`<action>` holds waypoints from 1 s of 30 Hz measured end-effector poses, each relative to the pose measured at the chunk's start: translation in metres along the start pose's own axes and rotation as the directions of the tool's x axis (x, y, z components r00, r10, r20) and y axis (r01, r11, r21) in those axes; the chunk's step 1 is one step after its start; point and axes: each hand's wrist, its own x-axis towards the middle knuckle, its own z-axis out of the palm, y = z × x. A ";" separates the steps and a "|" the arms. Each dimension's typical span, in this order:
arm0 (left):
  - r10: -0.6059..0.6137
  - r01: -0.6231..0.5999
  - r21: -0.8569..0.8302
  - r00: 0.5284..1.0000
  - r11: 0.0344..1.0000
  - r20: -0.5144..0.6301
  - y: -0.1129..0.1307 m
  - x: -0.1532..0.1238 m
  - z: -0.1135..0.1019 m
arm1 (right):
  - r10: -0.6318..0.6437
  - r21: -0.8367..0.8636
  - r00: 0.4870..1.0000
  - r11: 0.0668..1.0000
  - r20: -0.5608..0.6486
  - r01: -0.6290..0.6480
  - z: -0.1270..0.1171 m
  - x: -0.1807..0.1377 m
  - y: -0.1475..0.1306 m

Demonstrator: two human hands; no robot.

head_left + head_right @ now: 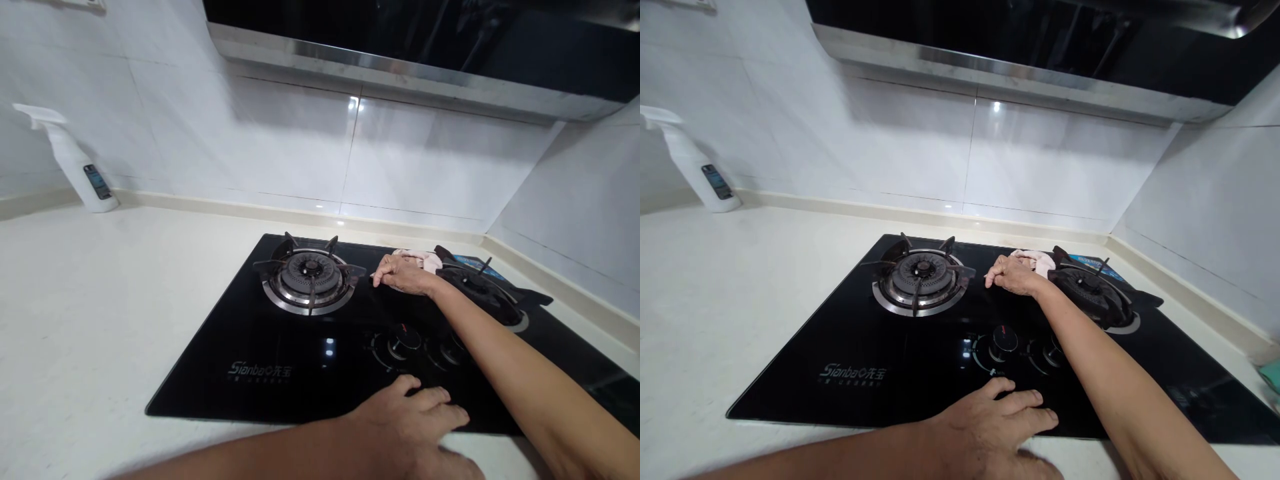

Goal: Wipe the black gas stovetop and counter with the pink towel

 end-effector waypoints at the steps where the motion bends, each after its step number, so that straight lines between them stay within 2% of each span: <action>1: 0.002 -0.002 0.001 1.000 1.000 0.003 0.000 0.000 0.000 | 0.000 -0.001 1.000 1.000 -0.002 0.000 0.000 0.000 0.000; 9: 0.012 -0.012 0.026 1.000 1.000 0.021 -0.001 0.000 0.003 | -0.015 -0.022 1.000 1.000 -0.003 0.015 0.002 0.001 0.003; 12: 0.011 -0.012 0.026 0.999 1.000 0.030 -0.001 0.001 0.003 | 0.007 -0.083 0.999 0.996 -0.033 -0.010 0.004 0.000 0.001; 16: 0.005 -0.006 0.004 1.000 1.000 0.029 0.000 0.002 -0.001 | 0.159 -0.141 0.973 0.973 -0.170 -0.184 0.004 -0.001 -0.007; 20: 0.008 -0.008 -0.003 0.999 1.000 0.031 0.000 0.002 -0.007 | 0.320 -0.232 0.867 0.875 -0.382 -0.425 -0.004 -0.005 -0.019; 22: 0.002 -0.002 -0.009 0.999 1.000 0.037 0.000 0.001 -0.008 | 0.383 -0.270 0.845 0.827 -0.374 -0.494 -0.008 -0.007 -0.022; 25: 0.001 0.000 -0.024 0.999 1.000 0.033 0.000 0.001 -0.005 | 0.396 -0.281 0.894 0.851 -0.210 -0.443 -0.009 -0.008 -0.021; 28: 0.007 -0.007 -0.021 1.000 1.000 0.017 0.000 0.001 -0.001 | 0.266 -0.301 0.958 0.909 -0.110 -0.287 -0.008 -0.007 -0.025; 30: 0.011 -0.011 -0.008 1.000 1.000 0.015 -0.001 0.000 -0.002 | 0.129 -0.300 0.990 0.944 -0.049 -0.138 -0.009 -0.006 -0.032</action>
